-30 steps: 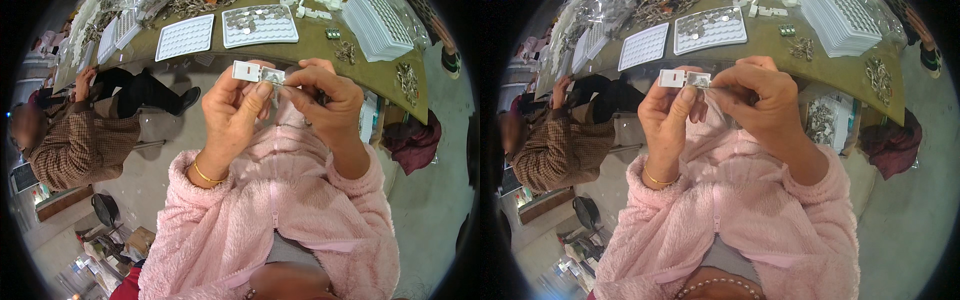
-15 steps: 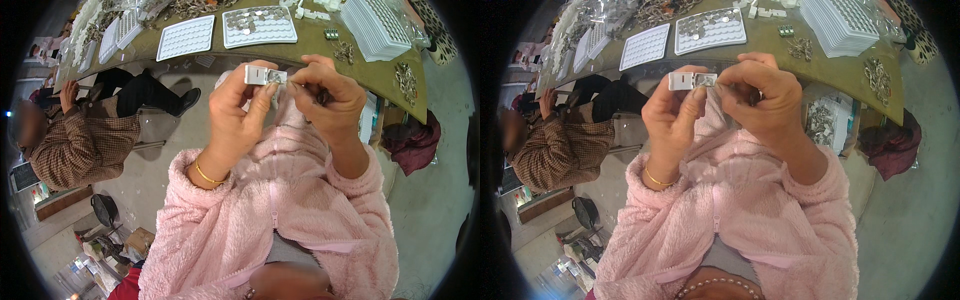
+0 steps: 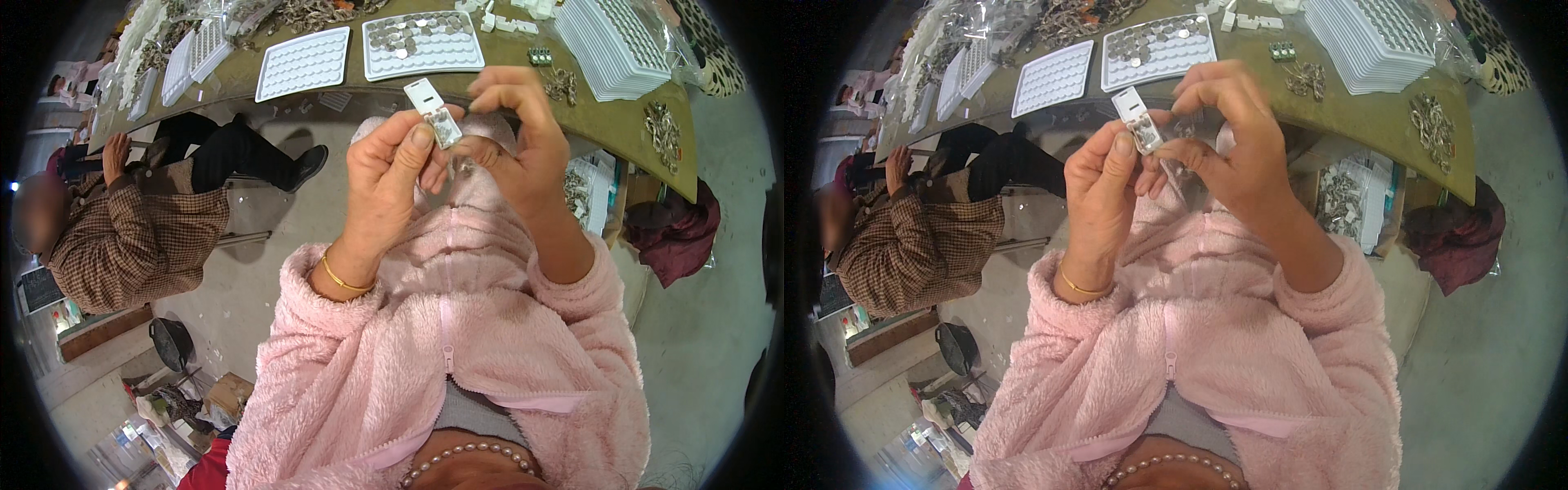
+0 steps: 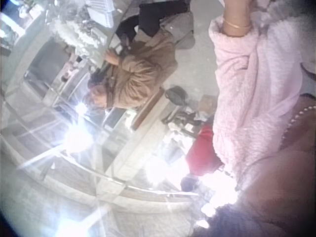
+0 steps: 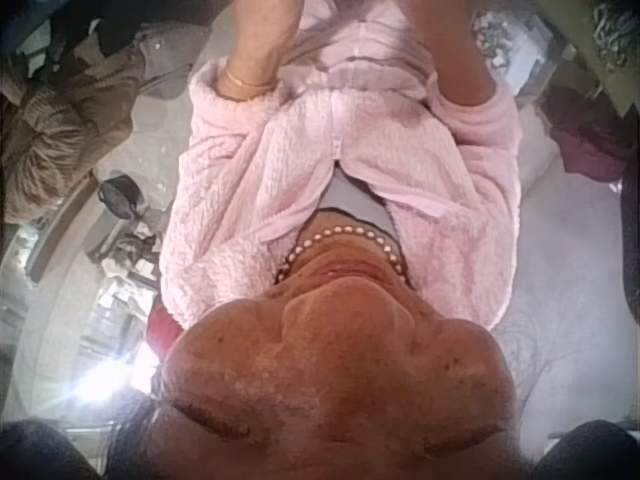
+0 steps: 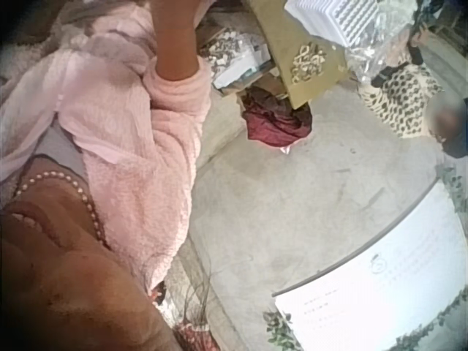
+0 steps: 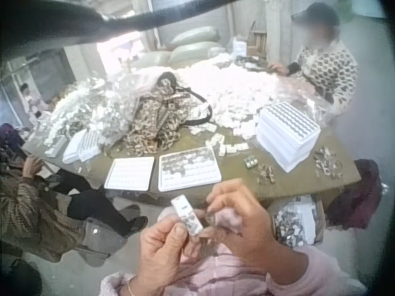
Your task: The person assembles small LED modules by inserting metal contacts into white plastic housings and testing each unit with a battery to confirm illumination. Completed modules are placed into a white tray on the table.
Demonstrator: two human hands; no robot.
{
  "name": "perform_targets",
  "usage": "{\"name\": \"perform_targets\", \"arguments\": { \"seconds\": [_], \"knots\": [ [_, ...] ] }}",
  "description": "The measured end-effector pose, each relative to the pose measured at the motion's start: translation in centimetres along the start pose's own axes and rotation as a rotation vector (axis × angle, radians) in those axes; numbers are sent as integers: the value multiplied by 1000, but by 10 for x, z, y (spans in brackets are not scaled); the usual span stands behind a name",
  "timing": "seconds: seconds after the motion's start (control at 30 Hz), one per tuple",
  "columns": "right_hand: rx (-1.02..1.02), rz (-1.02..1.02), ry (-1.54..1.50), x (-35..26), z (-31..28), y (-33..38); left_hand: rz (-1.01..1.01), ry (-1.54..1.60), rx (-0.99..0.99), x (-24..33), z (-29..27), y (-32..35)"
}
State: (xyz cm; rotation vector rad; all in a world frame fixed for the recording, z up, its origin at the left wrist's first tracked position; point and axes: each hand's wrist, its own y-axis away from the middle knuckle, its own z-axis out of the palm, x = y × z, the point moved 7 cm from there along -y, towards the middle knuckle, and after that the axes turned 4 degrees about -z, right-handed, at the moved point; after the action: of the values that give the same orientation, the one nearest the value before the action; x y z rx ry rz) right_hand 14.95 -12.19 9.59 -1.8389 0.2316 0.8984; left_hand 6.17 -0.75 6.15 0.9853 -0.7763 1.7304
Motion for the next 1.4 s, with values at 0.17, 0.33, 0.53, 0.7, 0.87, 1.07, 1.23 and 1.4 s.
{"name": "perform_targets", "arguments": {
  "seconds": [0.17, 0.33, 0.53, 0.7, 0.87, 1.07, 1.23, 1.4],
  "knots": [
    [-136, -288, 419, -21, 5, 0, 203, -389, 43, 8, -9, -2],
    [-157, -336, 562, -21, 18, 12, 72, -326, 98, -6, -19, 1],
    [-154, -336, 426, -9, 23, 18, -181, -133, 134, -22, -27, 3],
    [-250, -264, 347, 5, 36, 13, -213, -193, 101, -18, -29, 3],
    [-319, -316, 402, 9, 54, 4, -132, -175, 133, -18, -40, 0],
    [-353, -193, 260, 39, 45, -47, 50, -61, 246, -14, -67, -8],
    [-289, -274, 518, 61, 56, -65, 5, -45, 262, -18, -82, -7],
    [-335, -315, 530, 65, 58, -61, -17, -48, 296, -20, -91, -4]
  ]
}}
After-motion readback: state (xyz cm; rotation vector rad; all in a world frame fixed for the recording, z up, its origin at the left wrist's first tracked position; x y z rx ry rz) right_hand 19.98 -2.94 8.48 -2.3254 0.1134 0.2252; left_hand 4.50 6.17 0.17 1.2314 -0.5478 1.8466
